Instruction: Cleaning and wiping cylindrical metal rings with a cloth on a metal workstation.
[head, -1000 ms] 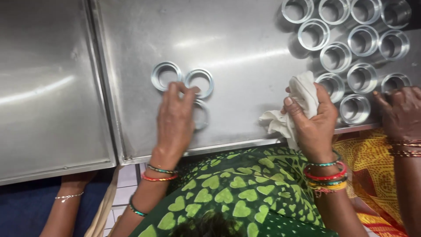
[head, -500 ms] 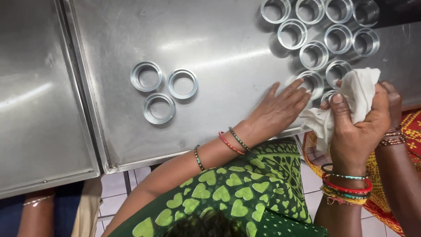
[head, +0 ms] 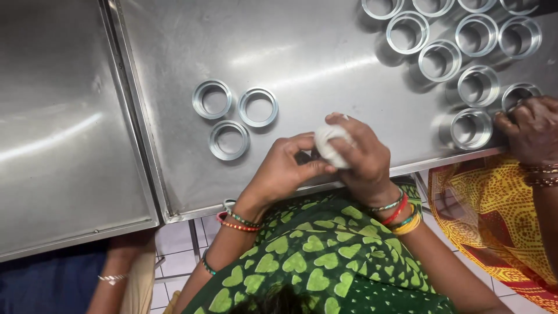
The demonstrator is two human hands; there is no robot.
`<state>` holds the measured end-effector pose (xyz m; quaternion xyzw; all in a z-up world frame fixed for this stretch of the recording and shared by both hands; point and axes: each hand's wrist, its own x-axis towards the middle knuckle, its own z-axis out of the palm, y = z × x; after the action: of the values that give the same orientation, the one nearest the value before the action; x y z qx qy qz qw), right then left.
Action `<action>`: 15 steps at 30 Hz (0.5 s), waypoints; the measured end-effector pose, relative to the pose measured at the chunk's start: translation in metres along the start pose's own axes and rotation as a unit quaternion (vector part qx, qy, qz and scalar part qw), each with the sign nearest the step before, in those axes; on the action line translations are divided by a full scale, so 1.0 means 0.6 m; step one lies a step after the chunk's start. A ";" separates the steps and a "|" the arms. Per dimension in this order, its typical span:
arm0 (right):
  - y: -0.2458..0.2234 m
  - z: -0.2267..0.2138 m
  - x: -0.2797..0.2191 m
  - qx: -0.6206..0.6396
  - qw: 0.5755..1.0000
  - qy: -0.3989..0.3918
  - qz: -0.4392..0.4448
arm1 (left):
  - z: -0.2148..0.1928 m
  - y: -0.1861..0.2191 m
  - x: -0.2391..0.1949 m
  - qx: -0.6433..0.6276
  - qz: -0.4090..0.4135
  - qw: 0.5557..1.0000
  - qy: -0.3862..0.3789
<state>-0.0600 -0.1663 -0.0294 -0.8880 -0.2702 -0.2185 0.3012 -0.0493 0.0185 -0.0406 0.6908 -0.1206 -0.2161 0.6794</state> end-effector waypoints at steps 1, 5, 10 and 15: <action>0.002 0.007 -0.001 0.037 0.999 0.026 -0.018 | -0.002 0.003 -0.013 -0.096 0.039 0.994 -0.023; 0.021 0.018 -0.030 0.347 0.902 -0.008 0.259 | -0.002 0.010 -0.015 -0.051 0.048 0.997 -0.013; -0.013 -0.028 -0.004 0.371 0.842 -0.080 0.383 | 0.010 0.028 0.005 -0.086 -0.069 0.991 -0.081; 0.000 -0.015 -0.021 0.171 0.961 -0.020 0.215 | 0.013 0.023 0.007 -0.016 -0.006 0.999 -0.044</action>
<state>-0.0715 -0.1765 -0.0297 -0.8643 -0.1126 -0.0816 0.4833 -0.0477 0.0092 -0.0276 0.6702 -0.1425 -0.2524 0.6832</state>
